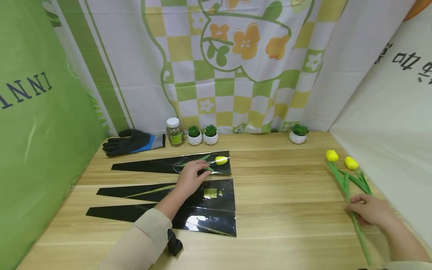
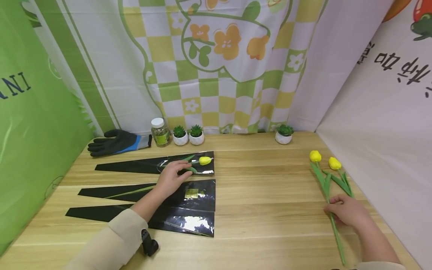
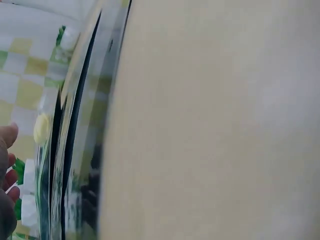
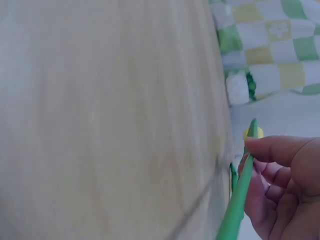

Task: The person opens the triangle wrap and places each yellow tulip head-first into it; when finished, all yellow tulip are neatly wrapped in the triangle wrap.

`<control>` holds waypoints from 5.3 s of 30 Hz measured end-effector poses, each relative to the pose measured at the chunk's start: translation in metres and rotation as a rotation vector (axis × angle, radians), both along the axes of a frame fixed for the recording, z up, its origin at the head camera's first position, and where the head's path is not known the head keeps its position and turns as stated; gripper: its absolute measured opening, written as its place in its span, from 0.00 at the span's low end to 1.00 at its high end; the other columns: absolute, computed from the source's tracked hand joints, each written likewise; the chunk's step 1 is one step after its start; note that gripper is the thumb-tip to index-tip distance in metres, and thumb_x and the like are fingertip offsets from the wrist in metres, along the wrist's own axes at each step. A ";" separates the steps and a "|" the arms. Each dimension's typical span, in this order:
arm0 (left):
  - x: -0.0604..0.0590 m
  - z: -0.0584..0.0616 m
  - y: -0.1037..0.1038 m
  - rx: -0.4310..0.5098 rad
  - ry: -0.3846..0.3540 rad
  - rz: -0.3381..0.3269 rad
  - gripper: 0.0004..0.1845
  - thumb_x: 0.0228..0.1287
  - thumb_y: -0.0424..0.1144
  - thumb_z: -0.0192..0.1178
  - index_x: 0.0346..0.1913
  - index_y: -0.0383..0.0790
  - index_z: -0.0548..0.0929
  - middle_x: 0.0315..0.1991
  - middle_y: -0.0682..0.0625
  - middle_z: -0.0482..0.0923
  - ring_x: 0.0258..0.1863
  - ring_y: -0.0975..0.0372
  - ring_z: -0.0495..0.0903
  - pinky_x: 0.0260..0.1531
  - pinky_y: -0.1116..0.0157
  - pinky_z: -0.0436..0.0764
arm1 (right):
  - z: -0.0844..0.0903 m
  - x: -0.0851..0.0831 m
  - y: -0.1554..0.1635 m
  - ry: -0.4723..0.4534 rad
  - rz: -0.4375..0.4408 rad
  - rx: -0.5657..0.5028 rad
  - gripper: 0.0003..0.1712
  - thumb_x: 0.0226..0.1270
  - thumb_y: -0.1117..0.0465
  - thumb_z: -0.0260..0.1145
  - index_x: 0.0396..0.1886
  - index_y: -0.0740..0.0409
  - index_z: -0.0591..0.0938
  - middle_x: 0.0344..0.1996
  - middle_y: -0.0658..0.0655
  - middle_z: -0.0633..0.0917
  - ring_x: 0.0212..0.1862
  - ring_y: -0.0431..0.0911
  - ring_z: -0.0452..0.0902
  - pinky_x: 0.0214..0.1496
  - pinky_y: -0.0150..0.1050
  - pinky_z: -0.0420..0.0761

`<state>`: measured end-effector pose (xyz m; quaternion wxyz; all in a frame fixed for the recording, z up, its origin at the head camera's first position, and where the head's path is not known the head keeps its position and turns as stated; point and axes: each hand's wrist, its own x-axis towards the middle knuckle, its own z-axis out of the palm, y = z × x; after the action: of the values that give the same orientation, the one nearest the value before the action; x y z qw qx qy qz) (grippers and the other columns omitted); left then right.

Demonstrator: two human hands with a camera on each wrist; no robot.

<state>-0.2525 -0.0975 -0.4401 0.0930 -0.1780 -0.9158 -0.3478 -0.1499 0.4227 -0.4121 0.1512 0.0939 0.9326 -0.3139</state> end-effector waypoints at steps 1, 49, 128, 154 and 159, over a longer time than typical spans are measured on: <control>0.003 -0.001 0.001 -0.001 0.011 -0.012 0.16 0.65 0.41 0.64 0.52 0.38 0.86 0.58 0.43 0.80 0.62 0.47 0.74 0.64 0.48 0.73 | 0.001 -0.001 -0.004 0.000 -0.010 -0.042 0.33 0.72 0.51 0.59 0.57 0.79 0.67 0.27 0.50 0.79 0.28 0.39 0.76 0.31 0.33 0.82; 0.040 -0.036 0.029 -0.146 0.126 -0.075 0.10 0.63 0.45 0.66 0.42 0.44 0.90 0.45 0.50 0.84 0.49 0.56 0.80 0.54 0.58 0.80 | -0.020 -0.055 -0.199 0.335 -0.518 -1.024 0.09 0.73 0.66 0.57 0.45 0.56 0.66 0.24 0.40 0.83 0.30 0.31 0.82 0.40 0.23 0.84; 0.041 -0.034 0.030 -0.055 0.144 -0.045 0.10 0.63 0.43 0.66 0.43 0.44 0.90 0.45 0.50 0.86 0.50 0.55 0.81 0.54 0.57 0.79 | -0.039 -0.051 -0.309 0.199 -0.446 -1.112 0.12 0.70 0.71 0.59 0.47 0.69 0.67 0.28 0.53 0.83 0.30 0.37 0.84 0.36 0.28 0.86; 0.040 -0.036 0.032 -0.126 0.131 -0.037 0.08 0.63 0.43 0.66 0.40 0.46 0.91 0.45 0.51 0.86 0.50 0.56 0.80 0.54 0.58 0.80 | -0.032 -0.037 -0.283 -0.014 -0.292 -1.089 0.29 0.73 0.71 0.54 0.68 0.80 0.58 0.49 0.64 0.83 0.40 0.38 0.83 0.47 0.29 0.84; 0.039 -0.037 0.033 -0.131 0.121 -0.041 0.08 0.63 0.44 0.66 0.40 0.46 0.91 0.45 0.50 0.86 0.50 0.56 0.80 0.54 0.57 0.80 | -0.031 -0.035 -0.277 -0.042 -0.266 -1.059 0.29 0.73 0.70 0.54 0.69 0.78 0.60 0.51 0.65 0.83 0.42 0.39 0.83 0.49 0.31 0.85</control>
<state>-0.2133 -0.0650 -0.4771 0.1291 -0.2229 -0.9255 -0.2777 -0.1845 0.1460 -0.4430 0.1555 0.1284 0.6238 -0.7552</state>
